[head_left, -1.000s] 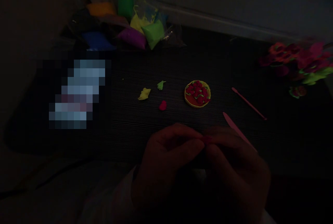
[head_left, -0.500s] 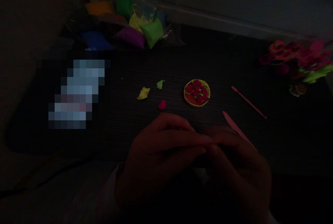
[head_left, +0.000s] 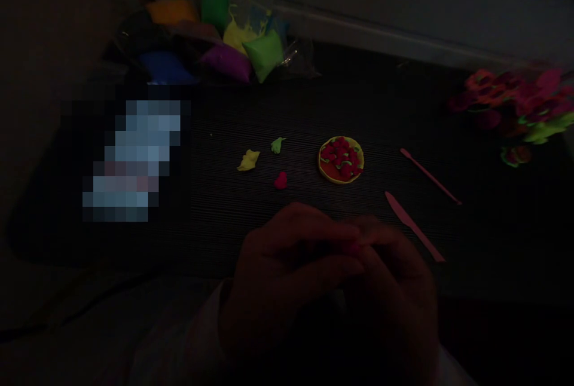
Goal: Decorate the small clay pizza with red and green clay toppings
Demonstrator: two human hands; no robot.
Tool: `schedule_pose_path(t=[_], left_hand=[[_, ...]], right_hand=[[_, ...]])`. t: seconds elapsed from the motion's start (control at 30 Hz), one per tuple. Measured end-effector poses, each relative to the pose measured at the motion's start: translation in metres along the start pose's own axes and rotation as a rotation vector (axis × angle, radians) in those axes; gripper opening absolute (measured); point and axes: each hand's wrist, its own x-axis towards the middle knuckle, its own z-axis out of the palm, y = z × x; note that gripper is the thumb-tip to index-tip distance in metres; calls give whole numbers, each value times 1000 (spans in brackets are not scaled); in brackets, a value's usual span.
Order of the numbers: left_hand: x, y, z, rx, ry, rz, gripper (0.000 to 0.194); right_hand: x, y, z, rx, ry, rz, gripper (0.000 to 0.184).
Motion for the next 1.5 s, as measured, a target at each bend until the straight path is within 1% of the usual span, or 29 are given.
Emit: schedule_pose_path(t=[0.17, 0.27, 0.37, 0.5, 0.6, 0.7, 0.83, 0.97, 1.13, 1.23, 1.4, 1.5], left_hand=[[0, 0, 0, -2, 13, 2, 19], [-1, 0, 1, -39, 16, -6, 18], [-1, 0, 1, -78, -7, -2, 19], [-1, 0, -1, -69, -31, -19, 20], [-1, -2, -4, -70, -91, 24, 20], [-2, -3, -5, -80, -151, 58, 22], [-2, -3, -3, -95, -121, -1, 21], [-1, -6, -1, -177, -107, -60, 18], [-1, -8, 0, -216, -67, -118, 13], [-1, -7, 1, -231, -33, -148, 9], [-1, -7, 3, -278, -50, -188, 9], [-1, -7, 4, -281, -39, -202, 7]], right_hand=[[1, 1, 1, -48, -12, -78, 13], [0, 1, 2, -92, 35, -111, 13], [1, 1, 3, -163, 87, -167, 13], [1, 2, -1, -258, 85, -245, 22], [1, 2, -4, -315, 86, -299, 29], [0, 3, -5, -329, 88, -334, 30], [-1, 2, -3, -347, 114, -336, 29], [-1, 2, -1, -357, 138, -361, 28], [0, 1, -3, -381, 94, -377, 24], [0, 1, -3, -405, 88, -377, 22], [0, -1, -4, -422, 107, -380, 23], [-1, -3, -6, -485, 61, -363, 26]])
